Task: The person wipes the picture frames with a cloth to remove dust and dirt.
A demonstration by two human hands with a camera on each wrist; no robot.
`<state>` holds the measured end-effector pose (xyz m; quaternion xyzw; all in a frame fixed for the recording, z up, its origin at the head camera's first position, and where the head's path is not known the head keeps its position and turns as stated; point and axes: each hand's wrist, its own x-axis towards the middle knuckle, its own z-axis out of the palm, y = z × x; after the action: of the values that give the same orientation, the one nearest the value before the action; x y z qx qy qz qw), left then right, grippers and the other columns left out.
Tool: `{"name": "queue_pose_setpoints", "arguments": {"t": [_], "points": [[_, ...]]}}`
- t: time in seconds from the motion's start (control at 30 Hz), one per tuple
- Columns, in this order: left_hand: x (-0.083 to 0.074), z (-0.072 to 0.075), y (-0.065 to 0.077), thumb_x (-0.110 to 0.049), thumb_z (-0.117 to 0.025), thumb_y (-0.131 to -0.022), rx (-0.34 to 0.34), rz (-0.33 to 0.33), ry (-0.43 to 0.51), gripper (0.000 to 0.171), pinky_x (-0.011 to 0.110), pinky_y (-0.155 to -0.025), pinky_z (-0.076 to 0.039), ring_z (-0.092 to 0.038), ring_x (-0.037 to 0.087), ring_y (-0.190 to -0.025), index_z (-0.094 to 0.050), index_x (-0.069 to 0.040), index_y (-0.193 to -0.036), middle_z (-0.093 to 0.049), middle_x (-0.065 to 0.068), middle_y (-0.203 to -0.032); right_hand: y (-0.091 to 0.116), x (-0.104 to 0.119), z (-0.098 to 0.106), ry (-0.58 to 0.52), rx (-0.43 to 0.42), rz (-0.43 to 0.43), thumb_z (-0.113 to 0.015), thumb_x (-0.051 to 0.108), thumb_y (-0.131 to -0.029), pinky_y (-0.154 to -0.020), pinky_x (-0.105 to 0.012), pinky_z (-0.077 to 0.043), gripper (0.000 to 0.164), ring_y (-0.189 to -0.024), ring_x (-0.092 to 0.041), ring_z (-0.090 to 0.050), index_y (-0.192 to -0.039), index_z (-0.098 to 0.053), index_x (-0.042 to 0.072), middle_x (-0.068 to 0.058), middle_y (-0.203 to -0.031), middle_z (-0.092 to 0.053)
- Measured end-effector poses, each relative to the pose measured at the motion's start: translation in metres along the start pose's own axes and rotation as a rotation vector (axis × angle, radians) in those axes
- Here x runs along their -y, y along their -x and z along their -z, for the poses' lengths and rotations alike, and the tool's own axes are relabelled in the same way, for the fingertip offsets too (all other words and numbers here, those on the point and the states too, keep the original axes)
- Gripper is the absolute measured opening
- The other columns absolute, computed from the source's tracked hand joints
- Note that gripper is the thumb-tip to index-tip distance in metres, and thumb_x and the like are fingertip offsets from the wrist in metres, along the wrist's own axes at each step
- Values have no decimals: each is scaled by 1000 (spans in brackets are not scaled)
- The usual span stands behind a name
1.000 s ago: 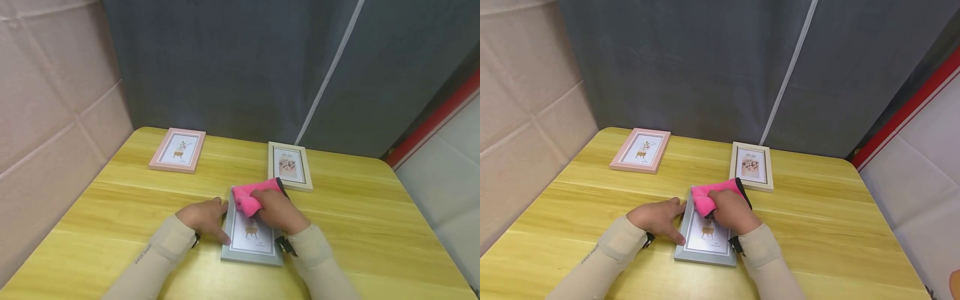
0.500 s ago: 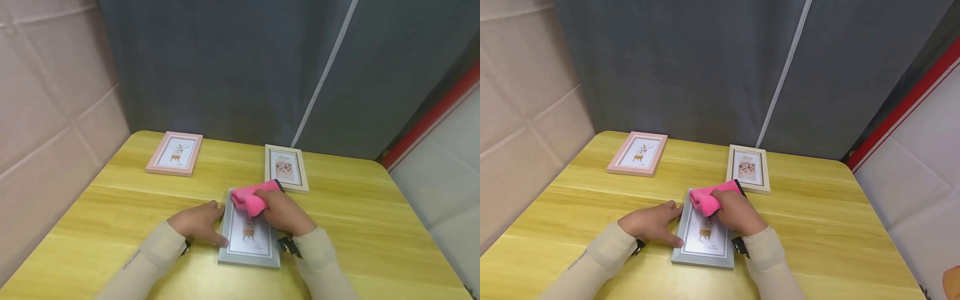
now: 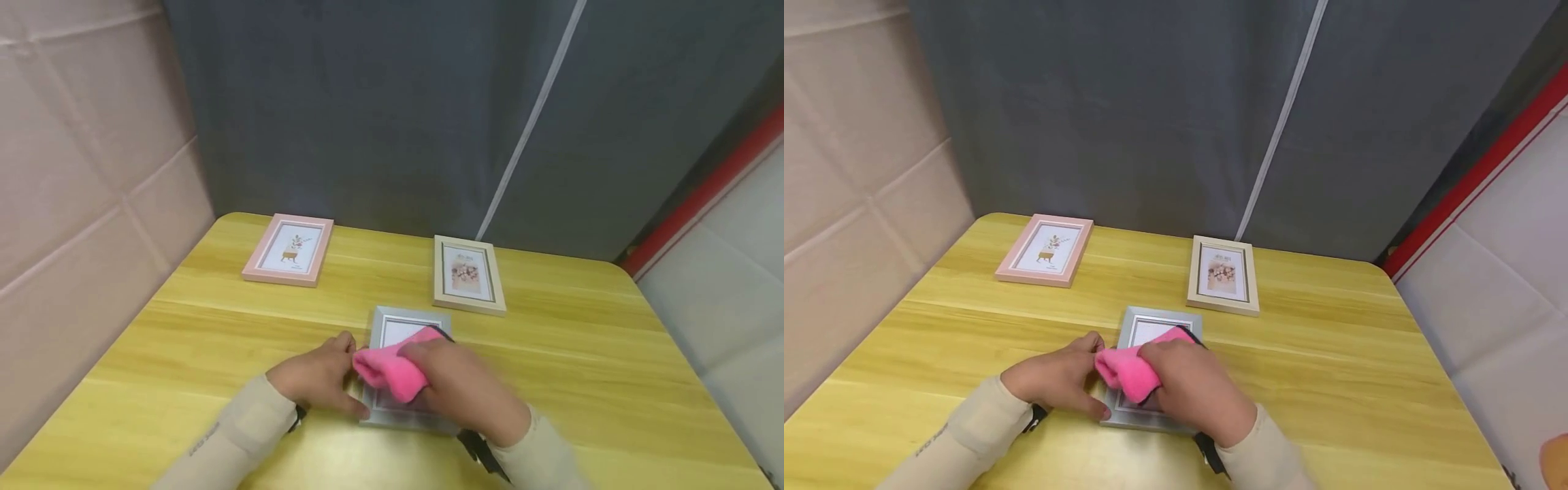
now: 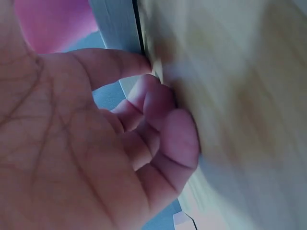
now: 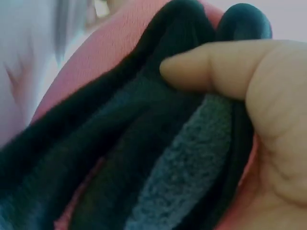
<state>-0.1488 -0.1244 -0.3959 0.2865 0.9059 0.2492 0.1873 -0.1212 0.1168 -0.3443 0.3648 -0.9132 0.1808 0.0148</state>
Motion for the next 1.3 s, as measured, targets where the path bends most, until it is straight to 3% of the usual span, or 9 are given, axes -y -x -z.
{"name": "queue_pose_setpoints", "arguments": {"t": [0.17, 0.27, 0.5, 0.57, 0.73, 0.9, 1.0, 1.17, 1.3], "points": [[-1, 1, 1, -55, -82, -71, 21, 29, -36, 104, 26, -70, -42, -40, 15, -92, -40, 1, -149, -35, 1, -101, 11, 16, -19, 8, 214, 70, -71, -2, -78, -82, -23, -48, 33, -82, -3, -54, -100, -70, 23, 17, -89, -61], [-2, 2, 0, -48, -82, -71, 32, 37, -50, 102, 26, -69, -41, -39, 15, -92, -39, 1, -149, -35, 1, -101, 13, 23, -28, 106, 275, 68, -71, 0, -77, -91, -25, -47, 40, -94, -5, -57, -110, -71, 23, 16, -98, -63], [-1, 3, 0, -42, -82, -72, 21, 11, -46, 99, 26, -65, -40, -41, 14, -86, -39, 1, -150, -38, 1, -98, 2, 20, -31, 103, 267, 2, -72, 1, -77, -77, -26, -47, 33, -79, -7, -52, -99, -68, 25, 15, -81, -57], [0, 3, -1, -45, -83, -71, 8, -7, -37, 93, 26, -64, -41, -41, 14, -83, -48, -2, -146, -39, 1, -96, -5, 15, -31, 97, 273, -18, -73, 1, -78, -72, -25, -46, 29, -74, -8, -49, -93, -65, 25, 14, -74, -53], [3, 3, -2, -52, -84, -69, 1, -21, -36, 60, 28, -70, -42, -42, 15, -85, -68, -10, -108, -41, 0, -95, -28, 0, -30, 100, 312, -105, -72, 4, -82, -72, -28, -46, 24, -74, -11, -50, -92, -62, 23, 9, -75, -54], [3, 4, -2, -55, -81, -73, 26, -17, -74, 82, 32, -90, -43, -41, 14, -100, -61, -5, -135, -38, -3, -103, -51, -15, -29, 55, 302, -204, -69, 3, -86, -77, -32, -47, 20, -80, -17, -52, -94, -61, 19, 5, -79, -56], [3, 5, -1, -55, -81, -74, 32, -21, -79, 89, 32, -92, -42, -40, 14, -102, -54, -3, -142, -37, -3, -105, -57, -20, -30, 24, 278, -232, -66, 1, -86, -81, -34, -46, 19, -88, -19, -52, -95, -61, 18, 4, -81, -57], [4, 4, -2, -56, -81, -73, 32, -4, -61, 94, 37, -102, -40, -41, 15, -109, -50, -4, -145, -38, -3, -110, -48, -25, -25, -57, 232, -198, -68, 0, -83, -78, -33, -46, 23, -85, -17, -53, -91, -61, 20, 6, -80, -56], [4, 2, -2, -54, -83, -70, 22, 17, -28, 73, 33, -88, -46, -45, 14, -98, -66, -8, -124, -41, -2, -103, -29, -22, -13, -155, 243, -98, -69, 0, -83, -72, -28, -46, 25, -73, -11, -52, -86, -60, 23, 9, -76, -55]]}}
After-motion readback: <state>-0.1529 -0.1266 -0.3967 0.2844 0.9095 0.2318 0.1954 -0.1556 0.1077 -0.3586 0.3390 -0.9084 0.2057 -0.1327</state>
